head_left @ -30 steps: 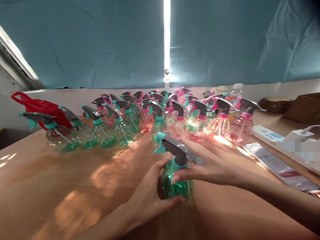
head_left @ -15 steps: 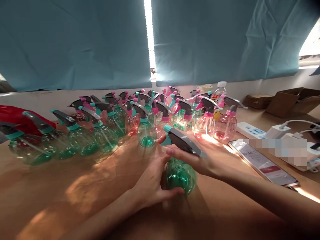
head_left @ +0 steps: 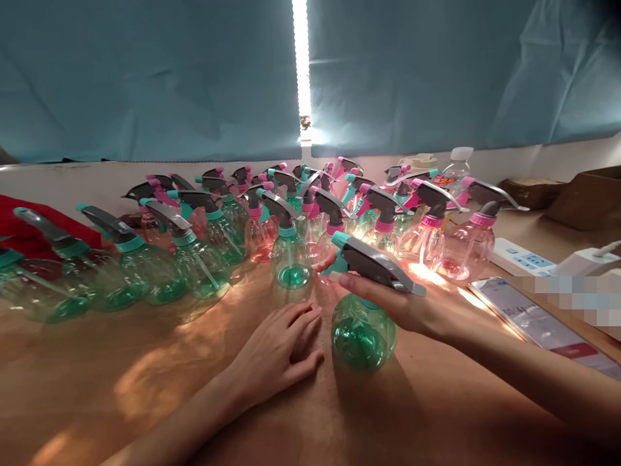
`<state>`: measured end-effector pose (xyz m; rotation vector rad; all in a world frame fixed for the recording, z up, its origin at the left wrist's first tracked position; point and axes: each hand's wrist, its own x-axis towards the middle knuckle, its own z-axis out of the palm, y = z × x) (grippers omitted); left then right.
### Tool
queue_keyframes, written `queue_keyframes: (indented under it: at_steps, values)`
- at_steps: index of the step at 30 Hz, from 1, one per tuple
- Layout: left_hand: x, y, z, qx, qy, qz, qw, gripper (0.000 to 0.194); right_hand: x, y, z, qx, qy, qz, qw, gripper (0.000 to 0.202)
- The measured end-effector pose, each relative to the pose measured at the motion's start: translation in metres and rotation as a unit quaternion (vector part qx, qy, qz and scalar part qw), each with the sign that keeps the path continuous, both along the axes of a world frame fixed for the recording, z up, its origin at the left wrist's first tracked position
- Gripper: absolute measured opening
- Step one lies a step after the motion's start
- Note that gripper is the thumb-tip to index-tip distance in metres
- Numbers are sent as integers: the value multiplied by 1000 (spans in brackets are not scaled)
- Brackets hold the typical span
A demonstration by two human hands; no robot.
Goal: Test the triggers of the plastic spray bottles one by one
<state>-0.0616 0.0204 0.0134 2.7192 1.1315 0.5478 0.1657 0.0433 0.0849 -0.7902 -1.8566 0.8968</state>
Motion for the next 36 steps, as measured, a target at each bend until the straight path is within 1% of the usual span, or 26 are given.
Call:
queue_keyframes:
  at_steps: [3, 6, 8, 10, 14, 16, 19, 22, 24, 26, 28, 31, 36]
  values:
    - [0, 0, -3, 2, 4, 4, 1000, 49, -1, 1, -1, 8, 12, 4, 1000, 10]
    - [-1, 0, -4, 1, 7, 9, 1000, 48, -3, -1, 5, 21, -2, -2, 1000, 3]
    - [-1, 0, -4, 2, 4, 10, 1000, 48, -2, -2, 10, 37, -23, -13, 999, 9]
    - [-2, 0, -4, 5, -2, 9, 1000, 47, 0, -3, 11, 57, -45, -29, 997, 15]
    - [-2, 0, -3, 5, 0, 5, 1000, 48, 8, -1, 1, 64, -92, -66, 991, 29]
    - [-2, 1, -3, 5, 0, 5, 1000, 48, 11, 0, -6, 57, -92, -75, 991, 30]
    - [-2, 0, -2, 5, -5, 7, 1000, 48, 11, 1, -10, 57, -82, -67, 993, 30]
    - [-1, 0, -2, 0, -6, 8, 1000, 47, 11, 0, -6, 62, -78, -65, 993, 33]
    - [-2, 0, -2, -2, -5, 9, 1000, 47, 11, -2, -2, 59, -77, -53, 994, 31]
    - [-2, 1, -2, -4, -4, 9, 1000, 47, 10, -3, 0, 43, -66, -37, 996, 24]
    - [-3, 1, -3, -4, -4, 7, 1000, 47, 9, -4, -1, 10, -45, -20, 999, 16]
    - [-3, 2, -3, -3, 5, 6, 1000, 47, 7, -4, -6, -23, -22, -8, 999, 20]
    - [-3, 3, -3, -2, 25, 6, 1000, 49, 5, -3, -5, -20, -4, -2, 1000, 20]
